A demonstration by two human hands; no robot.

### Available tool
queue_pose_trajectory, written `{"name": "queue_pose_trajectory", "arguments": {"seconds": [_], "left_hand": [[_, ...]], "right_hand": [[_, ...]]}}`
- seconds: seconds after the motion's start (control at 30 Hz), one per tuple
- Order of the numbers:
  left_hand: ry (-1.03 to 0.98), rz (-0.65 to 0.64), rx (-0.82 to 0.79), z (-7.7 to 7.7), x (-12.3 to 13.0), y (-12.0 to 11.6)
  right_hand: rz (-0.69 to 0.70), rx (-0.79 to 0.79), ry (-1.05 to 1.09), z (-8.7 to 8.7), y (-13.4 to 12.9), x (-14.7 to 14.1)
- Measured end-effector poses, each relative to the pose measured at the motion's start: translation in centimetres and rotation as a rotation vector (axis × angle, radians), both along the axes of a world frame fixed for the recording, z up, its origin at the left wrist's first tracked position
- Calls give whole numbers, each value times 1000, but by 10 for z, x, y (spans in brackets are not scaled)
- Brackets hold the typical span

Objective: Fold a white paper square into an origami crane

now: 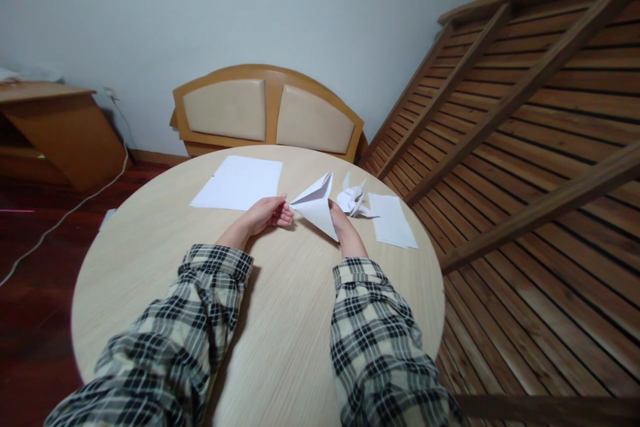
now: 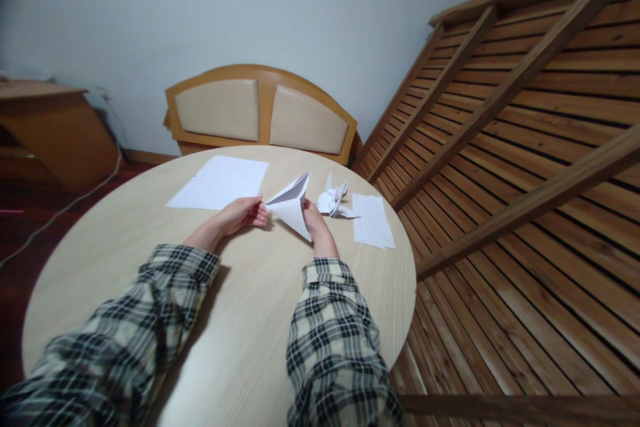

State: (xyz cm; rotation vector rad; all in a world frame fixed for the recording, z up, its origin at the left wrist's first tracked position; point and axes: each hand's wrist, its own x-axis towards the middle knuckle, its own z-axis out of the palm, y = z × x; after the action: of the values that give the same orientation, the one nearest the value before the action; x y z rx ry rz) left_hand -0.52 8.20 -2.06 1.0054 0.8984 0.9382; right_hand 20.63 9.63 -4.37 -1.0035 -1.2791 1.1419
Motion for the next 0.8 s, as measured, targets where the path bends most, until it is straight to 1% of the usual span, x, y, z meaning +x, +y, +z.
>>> {"name": "queue_pose_trajectory", "arguments": {"seconds": [0.03,0.1,0.13,0.27,0.4,0.53,0.63,0.8], "left_hand": [[-38,67,64,-3,2,0],[-63,132,156,-6,7,0],[-64,152,188,-7,9,0],[-45,153,229,-9,16,0],[-60,153,243,-8,19,-1],[-58,150,239,-4,20,-5],[-36,160,256,-2,21,-7],[-18,190,286,-1,23,-6]], "right_hand": [[37,-45,31,1,-2,0],[78,-112,94,4,-7,1],[129,-210,198,4,-9,1],[138,-290,277,5,-11,-3],[130,-314,336,3,-7,-8],[72,-314,382,-2,-3,-8],[42,-333,383,-3,-1,-7],[108,-350,361,-1,0,-7]]}}
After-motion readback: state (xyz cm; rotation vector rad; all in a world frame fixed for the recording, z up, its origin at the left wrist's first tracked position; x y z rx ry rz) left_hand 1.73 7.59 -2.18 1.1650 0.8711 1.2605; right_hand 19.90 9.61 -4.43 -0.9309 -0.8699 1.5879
